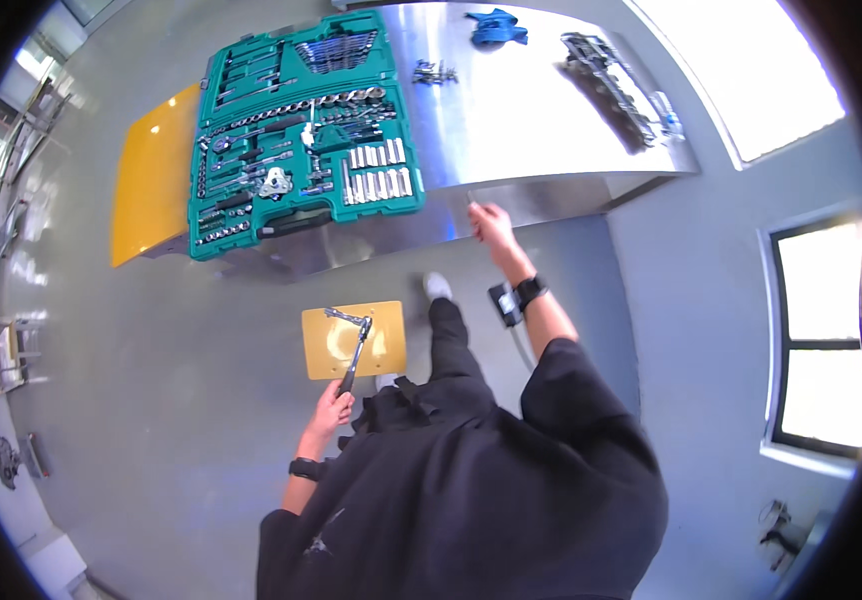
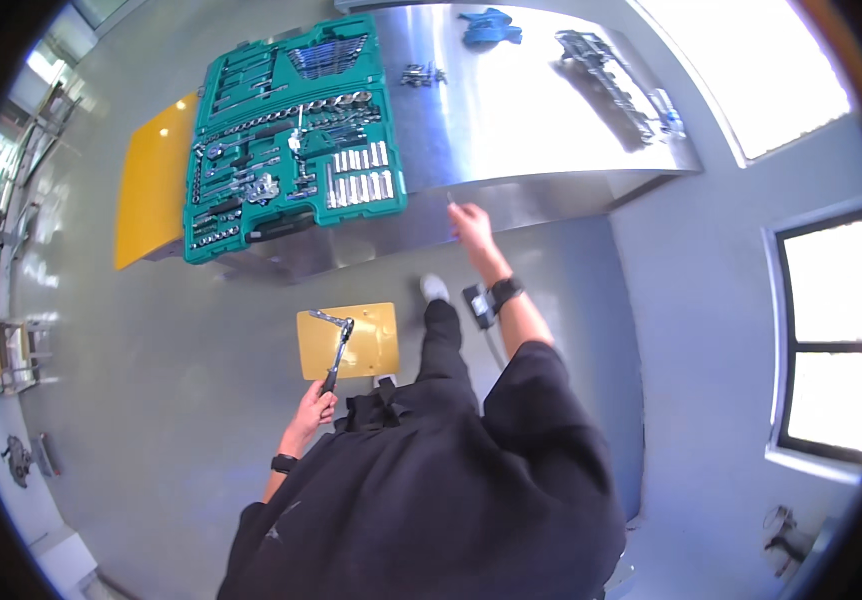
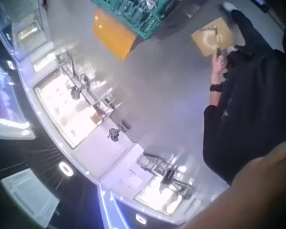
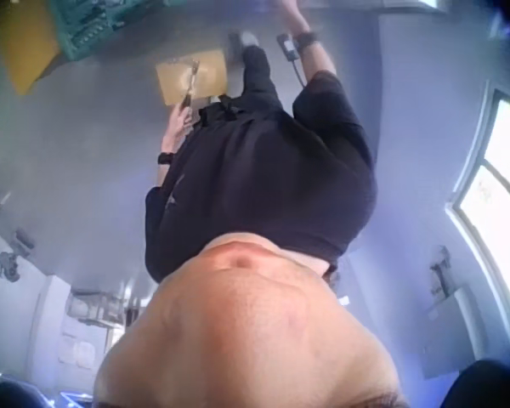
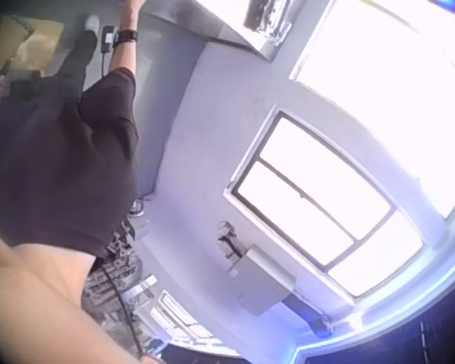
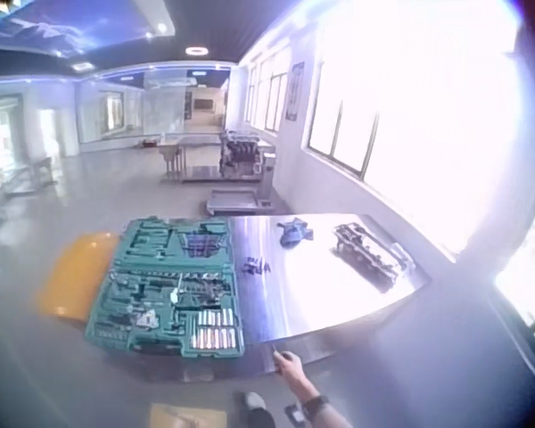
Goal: The person uses a socket wrench to loosen and remove bolts from an engine block, then switches to a different socket and continues removing fasteners from the assembly.
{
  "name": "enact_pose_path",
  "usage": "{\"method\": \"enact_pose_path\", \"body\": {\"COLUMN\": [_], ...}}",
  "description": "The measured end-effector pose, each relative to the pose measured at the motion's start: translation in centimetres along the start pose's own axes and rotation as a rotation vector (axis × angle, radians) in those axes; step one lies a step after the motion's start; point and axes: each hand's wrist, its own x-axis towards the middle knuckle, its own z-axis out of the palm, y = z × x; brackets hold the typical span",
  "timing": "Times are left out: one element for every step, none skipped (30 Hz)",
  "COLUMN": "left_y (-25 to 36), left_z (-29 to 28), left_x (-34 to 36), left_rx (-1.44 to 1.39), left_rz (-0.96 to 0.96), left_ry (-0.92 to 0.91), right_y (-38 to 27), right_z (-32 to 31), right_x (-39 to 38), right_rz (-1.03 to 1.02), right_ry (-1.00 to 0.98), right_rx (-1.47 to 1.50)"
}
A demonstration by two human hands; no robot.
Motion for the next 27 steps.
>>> {"method": "enact_pose_path", "body": {"left_y": [0.1,-0.2,-0.3,0.2,0.1,-0.7,-0.5,-0.3,0.0,0.3,0.6,0.7,0.8,0.6,0.5,0.4,0.1,0.0,-0.4,-0.9,-1.3,-1.7,-2.3,-2.6,-3.1,-3.5,-3.6], "left_z": [0.3,0.7,1.6,2.4,3.3,5.0,6.8,8.9,10.0,11.4,12.7,13.9,14.6,15.7,16.8,17.5,17.9,18.3,18.6,18.9,19.3,19.6,19.7,19.7,19.7,19.6,19.4], "left_x": [0.8,1.4,2.6,4.4,4.6,4.7,5.1,5.9,6.0,6.9,6.8,7.1,7.0,6.8,7.0,7.3,7.3,7.3,7.7,7.8,7.9,8.0,8.2,8.4,8.3,8.4,8.4], "left_rx": [0.018,0.023,0.006,-0.012,-0.077,-0.168,-0.197,-0.323,-0.424,-0.482,-0.554,-0.645,-0.654,-0.705,-0.755,-0.769,-0.803,-0.840,-0.861,-0.881,-0.905,-0.931,-0.943,-0.970,-0.933,-0.893,-0.831], "left_rz": [-0.032,-0.061,-0.065,-0.060,-0.053,-0.048,-0.049,-0.003,0.040,0.070,0.058,0.067,0.066,0.065,0.058,0.049,0.055,0.062,0.050,0.045,0.066,0.087,0.099,0.112,0.128,0.147,0.137], "left_ry": [0.103,0.218,0.281,0.282,0.398,0.517,0.562,0.648,0.721,0.767,0.807,0.853,0.897,0.954,0.983,0.985,0.986,0.986,1.014,1.013,1.025,1.034,1.028,1.027,1.023,1.005,1.010], "right_y": [-0.8,-1.4,-0.4,0.1,-0.1,-0.2,-0.4,-1.3,-0.7,-1.6,-1.5,-2.9,-5.1,-8.0,-9.5,-10.5,-10.8,-10.9,-10.8,-10.6,-10.2,-9.7,-9.2,-8.0,-7.7,-7.6,-7.7], "right_z": [-0.1,0.5,-0.3,-1.4,-0.4,1.3,2.9,3.7,3.0,3.3,3.0,4.4,6.0,7.4,7.4,7.6,7.4,7.1,7.0,6.9,7.2,7.1,7.1,6.2,6.2,4.9,3.8], "right_x": [4.1,8.7,14.4,20.2,24.5,27.6,29.8,32.5,35.5,37.7,38.6,38.9,37.5,35.7,35.5,35.6,35.9,36.5,37.1,37.5,37.6,37.7,37.7,38.9,37.7,37.1,35.8], "right_rz": [-0.044,-0.093,-0.181,-0.279,-0.379,-0.477,-0.503,-0.526,-0.546,-0.347,-0.351,-0.274,-0.261,-0.253,-0.252,-0.278,-0.306,-0.309,-0.275,-0.243,-0.258,-0.216,-0.176,-0.211,-0.300,-0.419,-0.551], "right_ry": [0.029,0.038,0.102,0.170,0.198,0.207,0.233,0.210,0.211,0.157,0.182,0.141,0.141,0.153,0.146,0.141,0.135,0.128,0.123,0.117,0.095,0.069,0.041,0.035,0.028,0.071,0.088], "right_rx": [-0.129,-0.261,-0.319,-0.389,-0.316,-0.258,-0.258,-0.391,-0.518,-0.712,-0.721,-0.746,-0.797,-0.859,-0.870,-0.949,-1.029,-1.045,-1.017,-0.989,-1.000,-0.946,-0.891,-0.808,-0.718,-0.680,-0.505]}}
